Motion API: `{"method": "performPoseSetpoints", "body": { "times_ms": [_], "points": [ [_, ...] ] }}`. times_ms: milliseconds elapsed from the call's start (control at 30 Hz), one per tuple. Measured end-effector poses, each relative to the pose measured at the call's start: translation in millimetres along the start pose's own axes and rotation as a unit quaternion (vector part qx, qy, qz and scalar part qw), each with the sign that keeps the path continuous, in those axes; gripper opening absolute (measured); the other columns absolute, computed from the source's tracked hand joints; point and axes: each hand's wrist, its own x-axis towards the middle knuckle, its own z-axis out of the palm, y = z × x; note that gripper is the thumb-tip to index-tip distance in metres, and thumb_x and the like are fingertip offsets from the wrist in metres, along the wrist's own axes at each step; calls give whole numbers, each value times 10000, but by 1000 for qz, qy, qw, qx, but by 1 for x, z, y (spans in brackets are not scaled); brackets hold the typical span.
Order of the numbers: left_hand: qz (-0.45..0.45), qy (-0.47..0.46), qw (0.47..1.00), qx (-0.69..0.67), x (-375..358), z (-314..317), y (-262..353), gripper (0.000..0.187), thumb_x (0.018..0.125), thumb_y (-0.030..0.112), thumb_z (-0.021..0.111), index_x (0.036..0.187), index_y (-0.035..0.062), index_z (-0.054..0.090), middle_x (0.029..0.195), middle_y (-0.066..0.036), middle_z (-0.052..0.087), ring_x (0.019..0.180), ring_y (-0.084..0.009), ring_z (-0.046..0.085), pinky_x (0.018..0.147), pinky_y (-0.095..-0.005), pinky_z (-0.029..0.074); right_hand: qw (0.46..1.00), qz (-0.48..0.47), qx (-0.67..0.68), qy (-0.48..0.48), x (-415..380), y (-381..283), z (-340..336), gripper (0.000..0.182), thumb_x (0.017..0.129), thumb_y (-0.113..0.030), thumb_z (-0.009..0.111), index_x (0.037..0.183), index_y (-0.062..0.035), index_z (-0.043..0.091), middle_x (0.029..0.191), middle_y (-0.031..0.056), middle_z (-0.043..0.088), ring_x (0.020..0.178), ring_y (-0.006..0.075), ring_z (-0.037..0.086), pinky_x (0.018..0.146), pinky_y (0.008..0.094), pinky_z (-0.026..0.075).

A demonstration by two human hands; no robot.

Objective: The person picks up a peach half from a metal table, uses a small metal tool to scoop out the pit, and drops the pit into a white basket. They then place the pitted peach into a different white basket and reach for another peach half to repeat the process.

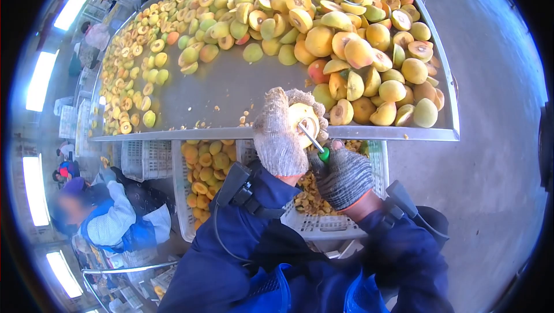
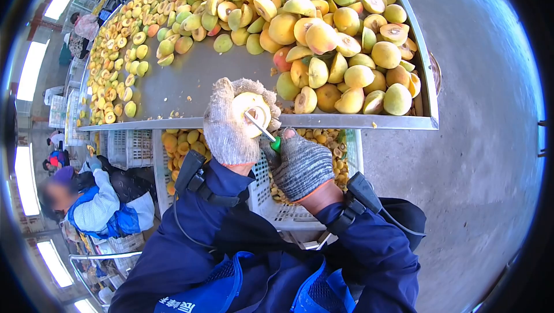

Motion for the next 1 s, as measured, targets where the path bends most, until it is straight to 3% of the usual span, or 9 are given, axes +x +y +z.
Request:
{"method": "performPoseSetpoints", "body": {
  "times_ms": [200, 367, 567, 700, 767, 800, 900, 967, 1000],
  "points": [
    [57, 5, 992, 112, -3, 5, 2, 500, 1006, 508, 469, 1016, 31, 619, 838, -155, 680, 645, -232, 671, 543, -321, 569, 993, 80, 69, -52, 3, -14, -9, 220, 920, -200, 643, 979, 12, 627, 711, 207, 627, 661, 406, 624, 598, 464, 495],
    [60, -16, 996, 70, -7, 10, -1, 481, 1015, 463, 476, 995, 5, 619, 811, -147, 673, 614, -204, 647, 530, -293, 544, 932, 101, 329, -113, 6, -22, -31, 246, 966, -248, 597, 973, -5, 638, 731, 217, 629, 703, 410, 618, 636, 453, 486],
    [-20, -75, 987, 143, 4, 12, 5, 493, 1012, 465, 481, 919, 6, 635, 756, -137, 670, 603, -206, 648, 535, -299, 548, 956, 125, 220, -150, 5, -12, -38, 289, 991, -261, 563, 939, 9, 651, 756, 250, 630, 741, 427, 619, 650, 462, 488],
    [-27, -117, 976, 180, 1, 16, 11, 499, 1010, 459, 482, 917, -5, 639, 746, -144, 674, 586, -209, 648, 532, -302, 546, 884, 158, 389, -203, 6, -10, -59, 378, 990, -344, 582, 848, 4, 620, 644, 131, 602, 583, 258, 590, 577, 425, 476],
    [-51, -157, 974, 152, 4, 14, 14, 504, 1010, 458, 481, 914, -11, 641, 750, -153, 675, 580, -214, 647, 528, -304, 543, 667, 318, 577, -348, 6, -5, -69, 432, 992, -405, 578, 758, -42, 569, 608, 31, 543, 546, 141, 519, 515, 336, 434],
    [-67, -215, 967, 120, 8, 9, 12, 526, 1012, 468, 470, 908, -17, 645, 759, -164, 674, 580, -222, 646, 530, -307, 544, 647, 284, 611, -356, 3, 2, -61, 442, 994, -436, 567, 728, -86, 529, 595, -3, 506, 498, 109, 471, 471, 266, 370],
    [-79, -275, 954, 93, 5, 5, 9, 577, 1014, 507, 424, 910, -16, 643, 760, -198, 665, 588, -262, 645, 520, -331, 541, 643, 172, 657, -353, 1, 6, -53, 464, 982, -465, 576, 724, -81, 542, 569, 4, 497, 476, 101, 452, 458, 263, 362],
    [-75, -279, 952, 99, 6, 5, 9, 608, 1015, 536, 388, 918, -10, 638, 752, -219, 656, 595, -294, 645, 509, -353, 535, 611, 221, 660, -378, -1, 7, -53, 461, 979, -450, 583, 720, -70, 551, 569, -1, 505, 514, 90, 488, 486, 274, 397],
    [-62, -267, 958, 84, 8, 5, 11, 618, 1015, 541, 379, 931, -14, 636, 782, -225, 660, 631, -299, 652, 528, -356, 540, 700, 212, 564, -383, -1, 5, -56, 454, 974, -440, 591, 727, -60, 567, 574, 4, 515, 541, 88, 509, 510, 284, 416]
  ]
}}
